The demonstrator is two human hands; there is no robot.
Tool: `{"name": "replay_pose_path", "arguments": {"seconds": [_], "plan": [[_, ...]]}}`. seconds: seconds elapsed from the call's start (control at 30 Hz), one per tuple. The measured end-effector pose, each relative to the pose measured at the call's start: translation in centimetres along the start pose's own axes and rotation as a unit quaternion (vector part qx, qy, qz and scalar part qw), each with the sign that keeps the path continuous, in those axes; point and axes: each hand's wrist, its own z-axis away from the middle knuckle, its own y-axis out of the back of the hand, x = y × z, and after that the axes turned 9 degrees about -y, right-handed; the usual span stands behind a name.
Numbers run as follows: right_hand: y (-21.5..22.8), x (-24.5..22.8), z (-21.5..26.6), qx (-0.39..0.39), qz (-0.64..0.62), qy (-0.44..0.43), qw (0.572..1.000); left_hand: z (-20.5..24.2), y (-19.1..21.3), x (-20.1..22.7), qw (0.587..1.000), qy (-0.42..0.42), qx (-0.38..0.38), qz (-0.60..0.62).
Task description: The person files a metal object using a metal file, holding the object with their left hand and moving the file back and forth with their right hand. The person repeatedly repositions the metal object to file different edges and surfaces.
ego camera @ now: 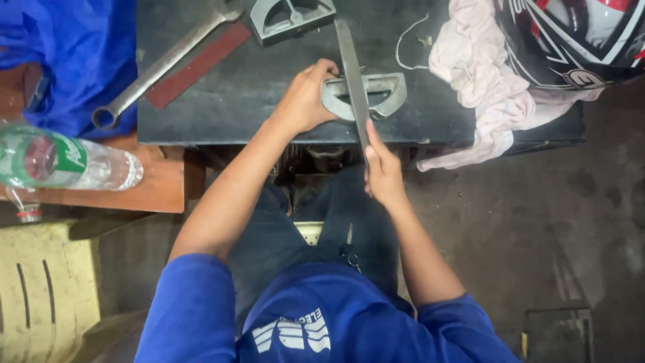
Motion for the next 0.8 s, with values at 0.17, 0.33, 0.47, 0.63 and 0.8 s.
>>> {"name": "replay_pose_path", "arguments": {"seconds": [0.17, 0.33, 0.47, 0.63, 0.8], "plan": [[0.4, 1.8, 1.1, 0.063, 0.108, 0.064, 0.99, 0.0, 0.5, 0.8, 1.0, 0.009, -0.009, 0.007], [1.5, 3.3, 0.3, 0.131, 0.22, 0.162, 0.953, 0.3, -0.6, 0.0, 1.0, -0.014, 0.007, 0.009], [0.6, 1.4, -0.3, 0.092, 0.176, 0.155, 0.968, 0.2, 0.3, 0.9, 0.999, 0.034, -0.008, 0.014], [0.7, 2.1, 1.7, 0.078, 0.141, 0.046, 0.986, -0.1, 0.3, 0.7, 1.0, 0.028, -0.012, 0.001], [0.5, -0.7, -0.7, 0.066, 0.106, 0.082, 0.989, -0.1, 0.2, 0.6, 1.0, 0.014, -0.013, -0.004]]}}
